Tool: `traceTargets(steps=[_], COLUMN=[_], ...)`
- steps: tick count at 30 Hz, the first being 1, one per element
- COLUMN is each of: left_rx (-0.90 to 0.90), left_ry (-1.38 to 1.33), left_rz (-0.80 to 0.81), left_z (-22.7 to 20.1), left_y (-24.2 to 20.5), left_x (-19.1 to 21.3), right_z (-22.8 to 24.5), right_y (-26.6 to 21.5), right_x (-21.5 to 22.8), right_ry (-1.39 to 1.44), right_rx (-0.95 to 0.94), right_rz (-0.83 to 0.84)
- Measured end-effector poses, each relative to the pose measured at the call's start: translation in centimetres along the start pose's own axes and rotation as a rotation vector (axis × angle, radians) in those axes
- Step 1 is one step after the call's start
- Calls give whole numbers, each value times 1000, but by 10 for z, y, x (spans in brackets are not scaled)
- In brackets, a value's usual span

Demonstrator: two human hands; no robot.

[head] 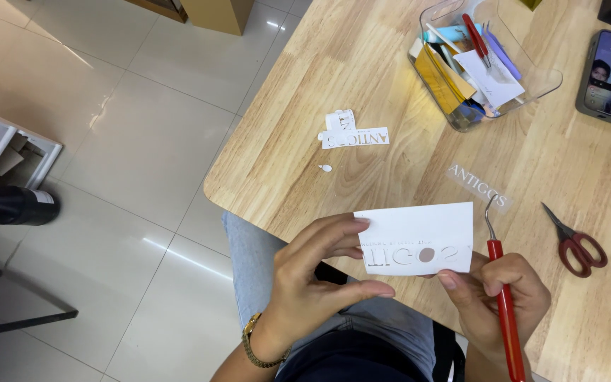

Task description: Using a weeding tool to remove excess vinyl from a clear transfer sheet to reveal a logo.

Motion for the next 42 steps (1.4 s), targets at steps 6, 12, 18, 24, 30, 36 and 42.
traceTargets(steps=[6, 12, 18, 24, 30, 36, 42], left_rx=[-66, -70, -224, -157, -119, 57, 123], left_ry=[145, 206, 579, 270, 143, 53, 30], left_rz=[-9, 11, 53, 114, 76, 10, -39], left_z=[1, -1, 0, 4, -5, 7, 20], left_y=[1, 6, 3, 9, 14, 11, 7], left_x=[-4, -6, -20, -17, -14, -13, -9], right_z=[-10, -5, -1, 0, -11, -10, -13], right_y=[-6, -1, 5, 4, -4, -3, -7], right_x=[1, -3, -12, -8, 1, -2, -2], right_ry=[-81, -53, -35, 59, 9, 9, 7], right_rx=[21, 27, 64, 204, 190, 113, 98], right_rz=[-50, -78, -70, 23, 25, 21, 35])
Point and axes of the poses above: each hand's wrist, its own y-axis towards the middle knuckle, its own x-axis out of the back of the hand, z = x × y, the point moved 7 cm from there along y, towards the middle knuckle, and after that the axes turned 4 degrees about -y, right-handed, at the moved point
